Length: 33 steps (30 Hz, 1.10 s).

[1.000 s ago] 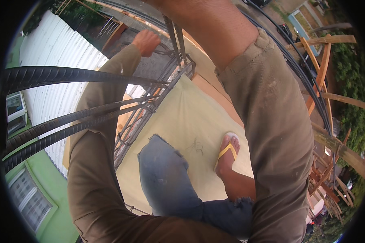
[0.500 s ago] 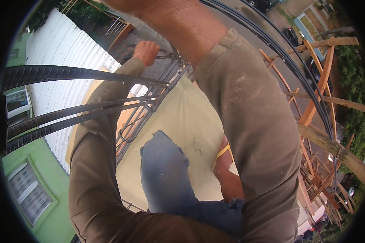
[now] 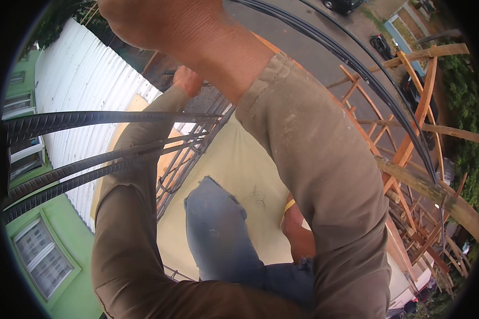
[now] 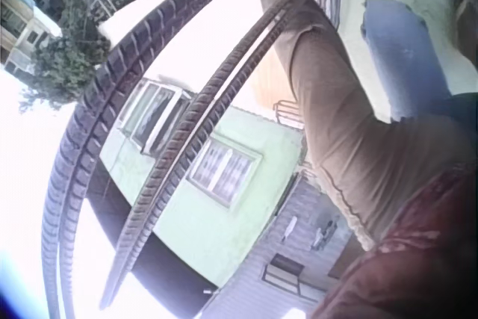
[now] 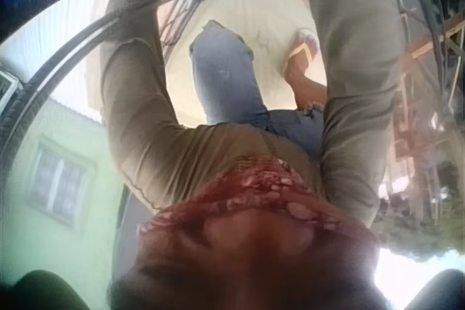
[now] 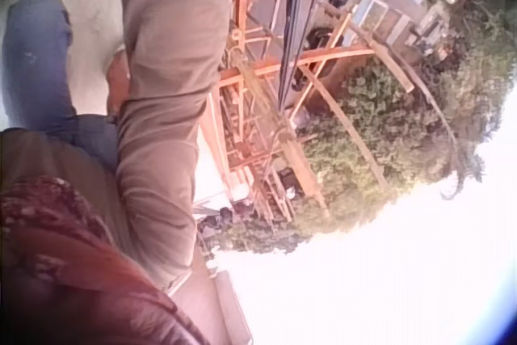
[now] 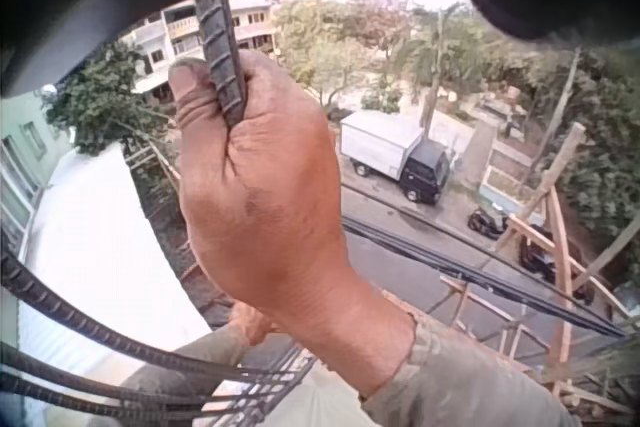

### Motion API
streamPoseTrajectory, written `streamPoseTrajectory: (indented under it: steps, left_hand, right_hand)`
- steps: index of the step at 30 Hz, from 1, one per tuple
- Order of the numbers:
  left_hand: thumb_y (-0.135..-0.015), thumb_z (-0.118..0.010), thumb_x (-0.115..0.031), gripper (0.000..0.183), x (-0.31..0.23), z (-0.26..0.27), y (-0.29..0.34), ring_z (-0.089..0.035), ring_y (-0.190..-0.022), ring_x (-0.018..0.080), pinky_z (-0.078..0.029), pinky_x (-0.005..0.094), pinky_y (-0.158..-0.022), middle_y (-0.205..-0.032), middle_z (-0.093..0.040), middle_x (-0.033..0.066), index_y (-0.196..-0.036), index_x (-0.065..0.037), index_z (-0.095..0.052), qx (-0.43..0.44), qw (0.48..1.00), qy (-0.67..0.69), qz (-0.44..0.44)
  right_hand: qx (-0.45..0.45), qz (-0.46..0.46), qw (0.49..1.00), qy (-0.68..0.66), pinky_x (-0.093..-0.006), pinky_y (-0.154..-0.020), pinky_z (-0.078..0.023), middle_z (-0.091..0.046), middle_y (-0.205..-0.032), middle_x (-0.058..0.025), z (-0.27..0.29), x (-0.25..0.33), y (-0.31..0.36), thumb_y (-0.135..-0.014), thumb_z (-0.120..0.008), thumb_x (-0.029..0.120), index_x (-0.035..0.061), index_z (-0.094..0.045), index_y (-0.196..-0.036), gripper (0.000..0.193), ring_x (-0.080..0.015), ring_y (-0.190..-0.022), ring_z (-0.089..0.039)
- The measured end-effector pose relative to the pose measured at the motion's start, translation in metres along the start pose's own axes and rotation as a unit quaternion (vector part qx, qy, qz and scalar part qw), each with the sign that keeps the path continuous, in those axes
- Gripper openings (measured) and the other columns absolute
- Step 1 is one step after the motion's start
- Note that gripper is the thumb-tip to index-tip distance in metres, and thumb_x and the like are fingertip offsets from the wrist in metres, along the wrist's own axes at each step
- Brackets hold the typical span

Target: The person sits on a construction platform and uses pliers to tie rebar rods together, forming a reinforced grid. They adjust the rods and secure intersections with wire ties throughout the clip.

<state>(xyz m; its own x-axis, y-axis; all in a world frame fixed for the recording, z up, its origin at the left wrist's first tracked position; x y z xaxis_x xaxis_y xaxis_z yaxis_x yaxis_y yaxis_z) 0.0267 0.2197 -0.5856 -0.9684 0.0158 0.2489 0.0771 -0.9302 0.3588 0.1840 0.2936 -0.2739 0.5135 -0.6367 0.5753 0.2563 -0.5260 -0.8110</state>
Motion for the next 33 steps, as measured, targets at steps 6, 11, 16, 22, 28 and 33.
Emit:
streamPoseTrajectory:
  steps: [6, 11, 16, 22, 28, 33]
  left_hand:
    - [-0.078, -0.066, -0.013, 0.027, 0.013, -0.032, 0.048, -0.073, -0.100, 0.0330, -0.060, 0.0416, -0.083, -0.107, -0.075, 0.0152, -0.103, -0.007, -0.077, 0.034, 0.979, 0.149, 0.133]
    - [-0.082, -0.066, -0.015, 0.021, 0.015, -0.022, 0.006, -0.074, -0.099, 0.0307, -0.060, 0.0420, -0.080, -0.103, -0.076, 0.0154, -0.098, -0.011, -0.078, 0.059, 0.993, 0.074, 0.069]
    - [-0.087, -0.069, -0.027, 0.020, 0.084, -0.168, 0.059, -0.074, -0.100, 0.0246, -0.060, 0.0407, -0.082, -0.106, -0.076, 0.0089, -0.098, -0.013, -0.079, 0.204, 0.965, -0.050, 0.158]
    - [-0.080, -0.065, -0.032, 0.054, 0.127, -0.212, 0.128, -0.065, -0.118, 0.0376, -0.052, 0.0443, -0.099, -0.128, -0.067, 0.0217, -0.130, -0.012, -0.065, 0.125, 0.900, 0.273, 0.318]
    - [-0.077, -0.076, -0.029, 0.038, 0.081, -0.158, 0.250, -0.062, -0.076, 0.0273, -0.051, 0.0413, -0.072, -0.084, -0.066, 0.0134, -0.097, 0.002, -0.068, -0.026, 0.843, 0.496, 0.203]
    - [-0.082, -0.082, -0.022, 0.028, 0.030, -0.053, 0.346, -0.053, -0.066, 0.0136, -0.045, 0.0330, -0.062, -0.077, -0.058, -0.0010, -0.097, -0.003, -0.068, 0.148, 0.665, 0.683, 0.264]
  right_hand:
    - [-0.058, 0.042, 0.997, 0.026, -0.0350, -0.052, -0.038, -0.054, -0.063, -0.0096, -0.027, 0.006, 0.008, -0.103, -0.059, 0.018, -0.0011, -0.059, -0.083, 0.028, -0.0185, -0.056, -0.051]
    - [-0.083, 0.084, 0.991, 0.058, -0.0362, -0.051, -0.037, -0.053, -0.061, -0.0091, -0.024, -0.005, 0.006, -0.103, -0.057, 0.017, -0.0018, -0.060, -0.086, 0.026, -0.0179, -0.055, -0.050]
    - [-0.041, 0.019, 0.999, 0.013, -0.0368, -0.051, -0.037, -0.051, -0.058, -0.0088, -0.029, 0.007, 0.004, -0.103, -0.057, 0.016, -0.0012, -0.060, -0.086, 0.024, -0.0198, -0.053, -0.050]
    - [-0.062, 0.088, 0.993, 0.036, -0.0370, -0.052, -0.039, -0.051, -0.059, -0.0086, -0.026, -0.029, -0.001, -0.103, -0.057, 0.020, -0.0017, -0.060, -0.088, 0.027, -0.0215, -0.054, -0.048]
    - [-0.068, 0.061, 0.988, 0.121, -0.0336, -0.053, -0.040, -0.054, -0.060, -0.0071, -0.018, -0.020, 0.003, -0.104, -0.058, 0.025, -0.0015, -0.062, -0.093, 0.029, -0.0177, -0.055, -0.050]
    - [-0.044, -0.095, 0.994, 0.012, -0.0260, -0.049, -0.038, -0.055, -0.061, -0.0013, -0.019, -0.005, 0.013, -0.104, -0.060, 0.031, 0.0011, -0.064, -0.098, 0.031, -0.0095, -0.052, -0.048]
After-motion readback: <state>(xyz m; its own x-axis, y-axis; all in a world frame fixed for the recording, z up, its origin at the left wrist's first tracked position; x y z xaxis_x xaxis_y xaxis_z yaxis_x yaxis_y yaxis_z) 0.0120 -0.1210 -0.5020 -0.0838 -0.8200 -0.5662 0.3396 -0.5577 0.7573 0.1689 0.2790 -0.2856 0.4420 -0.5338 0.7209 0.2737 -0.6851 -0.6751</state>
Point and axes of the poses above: each hand's wrist, its own y-axis away from the middle knuckle, its own z-axis out of the back of the hand, x = y × z, the point moved 1 cm from there along -y, towards the middle knuckle
